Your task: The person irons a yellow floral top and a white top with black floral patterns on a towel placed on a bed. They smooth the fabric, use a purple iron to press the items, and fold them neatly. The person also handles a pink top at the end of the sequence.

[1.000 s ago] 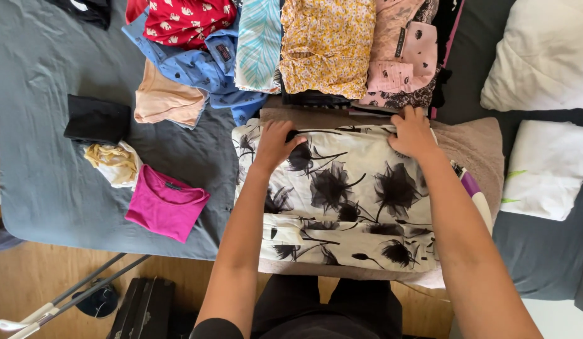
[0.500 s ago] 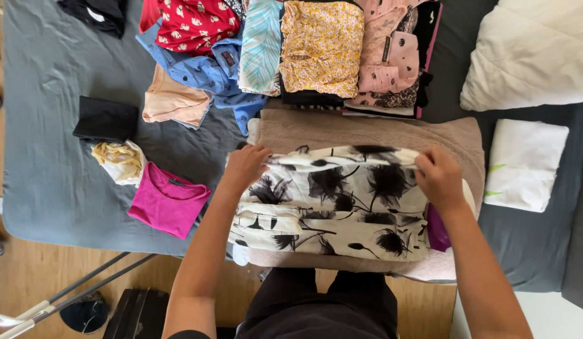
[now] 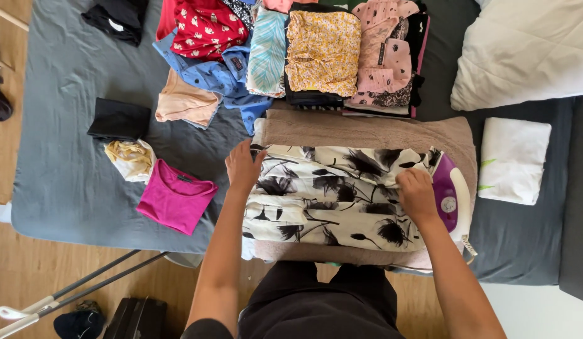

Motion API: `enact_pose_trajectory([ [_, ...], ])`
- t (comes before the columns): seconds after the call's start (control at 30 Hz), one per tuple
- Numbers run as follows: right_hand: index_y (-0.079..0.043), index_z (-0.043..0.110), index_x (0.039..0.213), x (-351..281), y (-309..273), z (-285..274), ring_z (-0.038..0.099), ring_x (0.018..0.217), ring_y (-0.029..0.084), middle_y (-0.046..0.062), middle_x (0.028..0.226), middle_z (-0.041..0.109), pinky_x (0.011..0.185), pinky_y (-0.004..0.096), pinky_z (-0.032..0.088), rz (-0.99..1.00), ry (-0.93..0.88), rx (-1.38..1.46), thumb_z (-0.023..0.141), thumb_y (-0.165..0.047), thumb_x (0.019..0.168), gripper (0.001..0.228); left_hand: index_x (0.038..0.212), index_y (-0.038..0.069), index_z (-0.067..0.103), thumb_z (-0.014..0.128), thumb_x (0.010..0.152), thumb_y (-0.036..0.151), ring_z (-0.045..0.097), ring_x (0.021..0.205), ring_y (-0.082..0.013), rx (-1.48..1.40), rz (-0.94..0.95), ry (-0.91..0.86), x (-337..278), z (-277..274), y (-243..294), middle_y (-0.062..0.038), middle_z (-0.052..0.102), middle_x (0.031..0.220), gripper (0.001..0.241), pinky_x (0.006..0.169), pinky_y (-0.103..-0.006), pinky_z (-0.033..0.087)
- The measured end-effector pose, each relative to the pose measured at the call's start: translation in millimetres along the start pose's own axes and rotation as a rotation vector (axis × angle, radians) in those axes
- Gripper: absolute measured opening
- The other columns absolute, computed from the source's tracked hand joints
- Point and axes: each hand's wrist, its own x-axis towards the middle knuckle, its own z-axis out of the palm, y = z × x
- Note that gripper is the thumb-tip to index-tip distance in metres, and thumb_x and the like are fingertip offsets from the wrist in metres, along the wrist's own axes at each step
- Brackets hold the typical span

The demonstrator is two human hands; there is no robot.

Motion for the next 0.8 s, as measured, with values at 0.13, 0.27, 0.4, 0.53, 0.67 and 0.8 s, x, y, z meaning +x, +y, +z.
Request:
enact_pose_trajectory([
  [0.13, -0.015, 0.064, 0.119, 1, 12, 17, 0.063, 0.102, 0.027, 0.007, 0.093, 0.064, 0.099, 0.041, 0.048, 0.004, -0.009, -0.059, 0.066, -0.002, 0.079, 0.042, 0.154, 0.008, 0.034, 0.063, 0.091, 0.067, 0.053, 0.133, -0.0362, -0.052, -0.281, -0.210, 44, 51, -36, -0.016, 0.057, 0.146, 0.091, 0.114, -0.0587, 0.027],
  [0.27, -0.018, 0.060, 0.105, 17, 14, 8, 0.057, 0.092, 0.024, 0.003, 0.092, 0.054, 0.087, 0.037, 0.046, 0.013, 0.043, -0.077, 0.067, -0.002, 0.085, 0.027, 0.130, 0.022, 0.065, 0.081, 0.080, 0.042, 0.066, 0.116, -0.0291, -0.315, -0.269, 0.017, 44, 40, -41, -0.005, 0.071, 0.121, 0.056, 0.102, -0.0449, 0.049],
  [0.4, -0.018, 0.054, 0.089, 21, 7, -12, 0.052, 0.079, 0.022, 0.001, 0.085, 0.046, 0.080, 0.036, 0.041, 0.011, 0.095, -0.048, 0.067, -0.002, 0.089, 0.021, 0.140, 0.002, 0.058, 0.070, 0.085, -0.002, 0.061, 0.122, -0.0347, -1.106, -0.124, 0.097, -26, -57, 6, -0.025, 0.063, 0.132, 0.056, 0.109, -0.0462, 0.046],
  [0.53, -0.019, 0.053, 0.089, -13, 1, -10, 0.050, 0.079, 0.023, 0.001, 0.086, 0.046, 0.079, 0.036, 0.041, 0.028, 0.075, -0.020, 0.065, -0.002, 0.090, 0.020, 0.138, -0.001, 0.059, 0.067, 0.079, -0.012, 0.057, 0.128, -0.0341, -1.083, -0.077, 0.021, -69, -24, -57, -0.024, 0.063, 0.133, 0.060, 0.113, -0.0455, 0.041],
  [0.67, -0.021, 0.057, 0.092, -39, -9, -5, 0.054, 0.085, 0.022, 0.002, 0.090, 0.053, 0.086, 0.037, 0.041, 0.021, -0.013, -0.057, 0.063, -0.002, 0.089, 0.021, 0.104, 0.017, 0.076, 0.075, 0.073, -0.004, 0.068, 0.096, -0.0257, -0.481, 0.052, 0.027, -95, 18, -103, -0.004, 0.067, 0.093, 0.038, 0.097, -0.0405, 0.050],
  [0.8, -0.025, 0.062, 0.117, -57, -15, 10, 0.056, 0.108, 0.024, 0.003, 0.106, 0.060, 0.105, 0.044, 0.038, 0.060, -0.115, -0.102, 0.072, -0.008, 0.072, 0.049, 0.114, 0.021, 0.074, 0.080, 0.069, -0.003, 0.058, 0.121, -0.0399, -0.335, 0.239, 0.006, -107, -1, -62, -0.012, 0.062, 0.122, 0.052, 0.108, -0.0462, 0.044],
])
